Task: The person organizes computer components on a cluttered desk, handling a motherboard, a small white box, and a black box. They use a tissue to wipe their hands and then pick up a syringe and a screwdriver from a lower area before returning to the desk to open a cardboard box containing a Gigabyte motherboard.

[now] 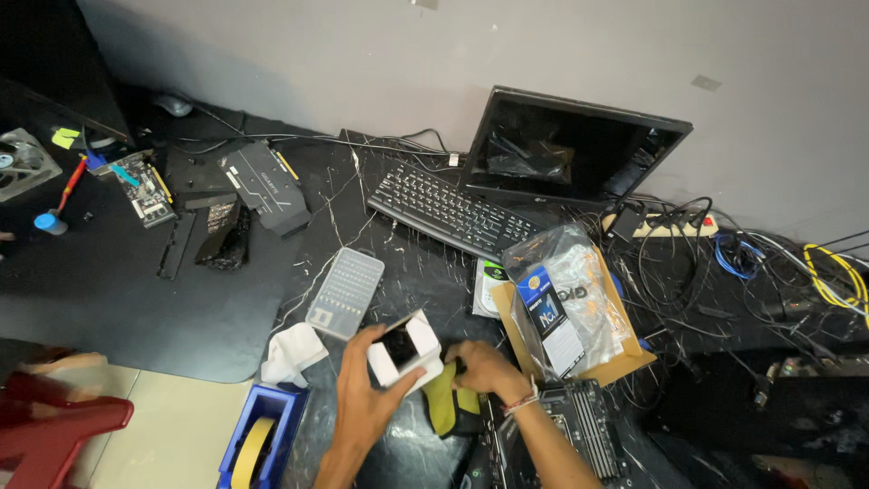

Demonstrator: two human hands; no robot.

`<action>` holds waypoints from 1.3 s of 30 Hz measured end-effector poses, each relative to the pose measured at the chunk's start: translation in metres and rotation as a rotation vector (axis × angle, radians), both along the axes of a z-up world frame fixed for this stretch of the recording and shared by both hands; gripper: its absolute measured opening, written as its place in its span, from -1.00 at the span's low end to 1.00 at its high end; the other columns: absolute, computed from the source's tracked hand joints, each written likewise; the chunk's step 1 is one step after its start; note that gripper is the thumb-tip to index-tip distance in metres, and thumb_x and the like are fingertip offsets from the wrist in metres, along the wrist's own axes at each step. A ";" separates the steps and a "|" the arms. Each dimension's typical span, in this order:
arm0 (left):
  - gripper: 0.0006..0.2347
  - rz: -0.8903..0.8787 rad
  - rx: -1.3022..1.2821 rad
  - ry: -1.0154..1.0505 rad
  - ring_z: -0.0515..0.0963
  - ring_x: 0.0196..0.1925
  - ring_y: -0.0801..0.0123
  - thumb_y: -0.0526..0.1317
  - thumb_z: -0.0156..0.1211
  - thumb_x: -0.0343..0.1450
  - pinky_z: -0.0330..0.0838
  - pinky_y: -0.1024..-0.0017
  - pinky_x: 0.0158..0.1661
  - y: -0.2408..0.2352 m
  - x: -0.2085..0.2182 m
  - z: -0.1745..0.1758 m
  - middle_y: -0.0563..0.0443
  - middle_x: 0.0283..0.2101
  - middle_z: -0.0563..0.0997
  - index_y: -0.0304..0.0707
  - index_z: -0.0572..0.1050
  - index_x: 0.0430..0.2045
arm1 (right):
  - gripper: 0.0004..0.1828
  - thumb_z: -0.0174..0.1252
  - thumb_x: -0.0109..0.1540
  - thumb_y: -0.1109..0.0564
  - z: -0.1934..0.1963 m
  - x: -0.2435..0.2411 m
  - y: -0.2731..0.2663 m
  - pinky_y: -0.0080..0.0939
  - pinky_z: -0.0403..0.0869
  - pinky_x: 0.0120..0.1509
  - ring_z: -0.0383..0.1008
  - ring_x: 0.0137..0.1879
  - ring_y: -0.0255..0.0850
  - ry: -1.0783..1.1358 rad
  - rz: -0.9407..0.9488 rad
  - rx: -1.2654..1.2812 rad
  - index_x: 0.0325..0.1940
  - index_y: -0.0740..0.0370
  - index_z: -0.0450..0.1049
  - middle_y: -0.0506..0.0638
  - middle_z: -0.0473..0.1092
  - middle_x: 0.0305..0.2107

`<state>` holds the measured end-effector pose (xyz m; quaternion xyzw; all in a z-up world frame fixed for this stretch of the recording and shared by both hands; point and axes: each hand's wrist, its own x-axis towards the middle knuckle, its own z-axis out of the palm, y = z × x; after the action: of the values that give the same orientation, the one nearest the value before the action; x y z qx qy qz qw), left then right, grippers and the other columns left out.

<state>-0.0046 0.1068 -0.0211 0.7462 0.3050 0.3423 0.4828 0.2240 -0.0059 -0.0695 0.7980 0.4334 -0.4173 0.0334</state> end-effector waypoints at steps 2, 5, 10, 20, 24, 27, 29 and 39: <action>-0.29 0.050 -0.030 -0.011 0.53 0.32 0.11 -0.07 0.64 0.23 0.39 0.19 0.28 0.004 0.017 0.002 -0.13 0.27 0.55 -0.20 0.39 0.26 | -0.48 0.45 0.10 0.02 0.008 0.010 0.002 -0.15 0.46 0.20 0.57 0.15 -0.12 0.046 -0.065 0.090 0.16 -0.06 0.61 -0.06 0.59 0.05; -0.29 0.090 -0.103 0.003 0.50 0.30 0.11 -0.01 0.54 0.28 0.35 0.19 0.27 0.007 0.046 0.011 -0.15 0.25 0.50 -0.23 0.33 0.30 | -0.56 0.42 0.12 0.05 0.054 0.011 0.009 -0.23 0.52 -0.02 0.61 -0.10 -0.22 0.083 -0.156 0.212 0.10 -0.06 0.64 -0.09 0.63 -0.03; -0.37 0.040 -0.041 0.102 0.39 0.38 0.07 0.06 0.34 0.44 0.33 0.11 0.30 0.003 0.070 0.008 -0.19 0.35 0.39 -0.21 0.27 0.35 | -0.65 0.23 0.32 0.17 0.071 0.017 0.010 -0.10 0.54 0.42 0.49 0.31 -0.12 0.021 -0.289 0.319 0.20 0.10 0.48 0.02 0.48 0.14; -0.07 0.040 -0.147 0.371 0.51 0.31 0.12 0.32 0.39 0.24 0.54 0.01 0.09 0.007 0.061 0.028 -0.07 0.37 0.35 -0.06 0.11 0.47 | -0.36 -0.26 0.27 0.12 0.102 0.006 0.018 -0.20 0.48 0.23 0.56 0.20 -0.13 0.474 -0.791 0.672 0.39 -0.02 0.47 -0.04 0.52 0.28; 0.19 -0.075 -0.069 0.513 0.58 0.21 -0.01 0.47 0.40 0.08 0.65 -0.17 -0.14 0.024 0.062 0.053 -0.02 0.45 0.20 0.13 -0.12 0.60 | -0.44 -0.16 0.38 -0.07 0.127 0.000 0.026 -0.37 0.31 0.09 0.45 -0.01 -0.31 0.421 -0.727 0.682 0.39 0.02 0.51 -0.10 0.54 0.14; -0.04 -0.147 0.068 0.577 0.71 -0.03 -0.04 0.50 0.25 0.17 0.70 -0.01 -0.31 0.034 0.063 0.050 -0.04 0.53 0.10 0.24 0.17 0.50 | -0.55 0.09 0.38 -0.02 0.132 -0.003 0.029 -0.33 0.43 -0.11 0.47 -0.11 -0.30 0.406 -0.771 0.579 0.37 -0.11 0.52 -0.07 0.55 -0.06; -0.18 -0.117 0.208 0.480 0.65 0.10 -0.03 0.43 0.30 0.24 0.64 -0.07 -0.20 0.032 0.061 0.033 -0.06 0.51 0.19 0.17 0.32 0.39 | -0.56 0.10 0.39 0.00 0.126 -0.002 0.028 -0.34 0.41 -0.12 0.45 -0.13 -0.31 0.401 -0.776 0.598 0.36 -0.10 0.53 -0.08 0.54 -0.10; -0.62 -0.097 0.342 0.369 0.51 0.20 -0.12 0.18 0.21 0.47 0.45 -0.10 0.01 0.022 0.053 0.017 -0.06 0.53 0.25 -0.13 0.70 -0.23 | -0.53 0.10 0.40 -0.03 0.112 -0.002 0.028 -0.33 0.41 -0.22 0.44 -0.25 -0.32 0.437 -0.760 0.688 0.41 -0.01 0.48 -0.06 0.49 -0.28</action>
<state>0.0483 0.1286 -0.0041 0.8805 0.2896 0.2233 0.3015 0.2225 0.0217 0.0425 0.7581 0.2234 -0.3903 -0.4723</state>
